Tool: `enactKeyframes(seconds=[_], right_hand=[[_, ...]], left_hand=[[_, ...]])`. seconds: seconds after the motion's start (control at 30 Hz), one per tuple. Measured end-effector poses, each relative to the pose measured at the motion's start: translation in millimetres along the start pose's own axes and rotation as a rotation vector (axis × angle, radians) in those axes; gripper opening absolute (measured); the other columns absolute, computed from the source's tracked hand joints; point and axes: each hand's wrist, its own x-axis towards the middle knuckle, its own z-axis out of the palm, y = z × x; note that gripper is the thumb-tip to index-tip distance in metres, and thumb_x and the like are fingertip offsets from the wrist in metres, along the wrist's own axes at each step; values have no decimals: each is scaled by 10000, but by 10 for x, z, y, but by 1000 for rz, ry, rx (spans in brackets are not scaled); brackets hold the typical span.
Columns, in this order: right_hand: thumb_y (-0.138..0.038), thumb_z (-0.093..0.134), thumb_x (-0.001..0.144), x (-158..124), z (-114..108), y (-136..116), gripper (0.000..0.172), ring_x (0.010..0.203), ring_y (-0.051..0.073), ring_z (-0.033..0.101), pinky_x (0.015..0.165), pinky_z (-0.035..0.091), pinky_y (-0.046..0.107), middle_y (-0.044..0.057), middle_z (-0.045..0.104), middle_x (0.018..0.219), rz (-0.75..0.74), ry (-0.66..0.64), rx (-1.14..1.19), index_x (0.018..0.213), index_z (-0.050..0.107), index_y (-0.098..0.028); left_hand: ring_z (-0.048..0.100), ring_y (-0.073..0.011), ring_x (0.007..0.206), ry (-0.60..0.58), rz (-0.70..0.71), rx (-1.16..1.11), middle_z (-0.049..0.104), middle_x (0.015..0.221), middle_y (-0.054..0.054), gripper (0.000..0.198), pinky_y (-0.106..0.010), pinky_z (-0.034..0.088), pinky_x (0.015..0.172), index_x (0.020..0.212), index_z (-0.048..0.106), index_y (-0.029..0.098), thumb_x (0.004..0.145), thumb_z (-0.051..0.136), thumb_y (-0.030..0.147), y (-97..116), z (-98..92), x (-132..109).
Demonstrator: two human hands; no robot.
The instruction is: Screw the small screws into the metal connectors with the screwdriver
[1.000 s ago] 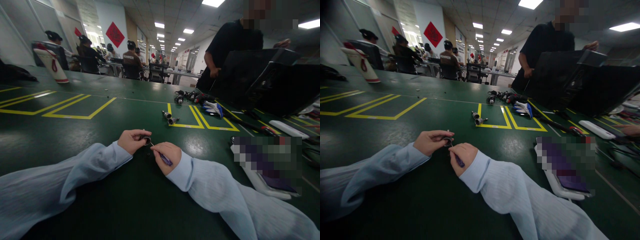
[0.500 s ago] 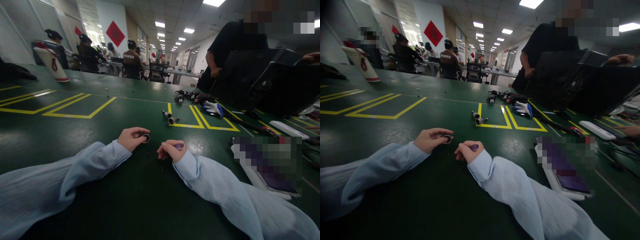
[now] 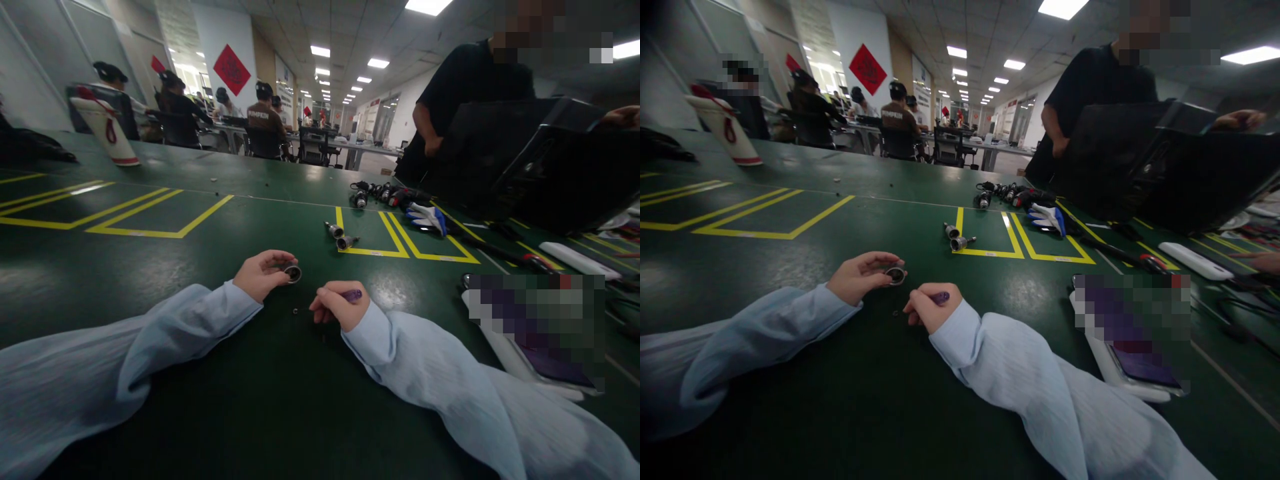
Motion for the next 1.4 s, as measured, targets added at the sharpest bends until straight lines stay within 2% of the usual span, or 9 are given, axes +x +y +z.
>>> enactKeyframes(seconds=[0.07,0.13,0.27,0.4,0.67,0.83,1.03,1.4], right_hand=[[-251,448,746,-39,-2,40,258,412,79,509,417,425,188,-8,548,452,-120,-6,60,576,597,-127],[-256,440,773,-64,-17,55,255,483,96,546,471,457,212,17,585,534,-243,17,23,639,612,-123],[-203,447,786,-66,-37,37,205,651,132,588,613,482,258,62,628,676,-453,92,-216,729,625,-121],[-156,440,782,-47,-24,16,181,690,131,585,673,469,269,65,639,720,-579,118,-394,765,618,-126],[-148,426,786,-38,-2,9,172,697,136,581,676,464,276,64,642,739,-668,123,-513,794,598,-138],[-132,414,786,-54,12,9,173,710,136,581,686,463,275,57,642,744,-721,106,-571,810,585,-148],[-117,417,771,-91,17,-31,169,691,140,579,675,467,274,66,642,731,-747,97,-624,802,582,-133],[-132,407,780,-23,40,55,172,679,139,581,653,463,266,60,642,721,-750,112,-641,799,577,-149]], left_hand=[[623,-212,807,18,0,-8,661,864,-74,333,-379,518,734,771,578,112,450,665,131,8,9,2],[627,-199,779,8,-10,0,664,837,-66,310,-365,518,737,755,589,108,456,666,130,24,19,-4],[633,-177,706,0,-39,-12,669,738,-33,300,-345,521,733,773,620,104,479,666,146,56,44,-27],[636,-172,674,-17,-43,-42,676,722,-29,314,-333,534,697,785,633,100,482,678,167,60,59,-45],[646,-188,693,-53,38,23,686,755,-56,341,-338,536,708,831,638,94,514,691,210,18,51,-47],[651,-190,684,-27,50,41,690,704,-47,300,-326,537,720,799,656,101,525,679,222,36,71,-76],[656,-197,690,-18,55,58,701,715,-50,315,-309,550,697,826,670,106,533,677,220,39,70,-82],[651,-212,763,2,50,53,701,799,-60,326,-333,533,766,821,681,119,511,687,217,36,77,-92]])
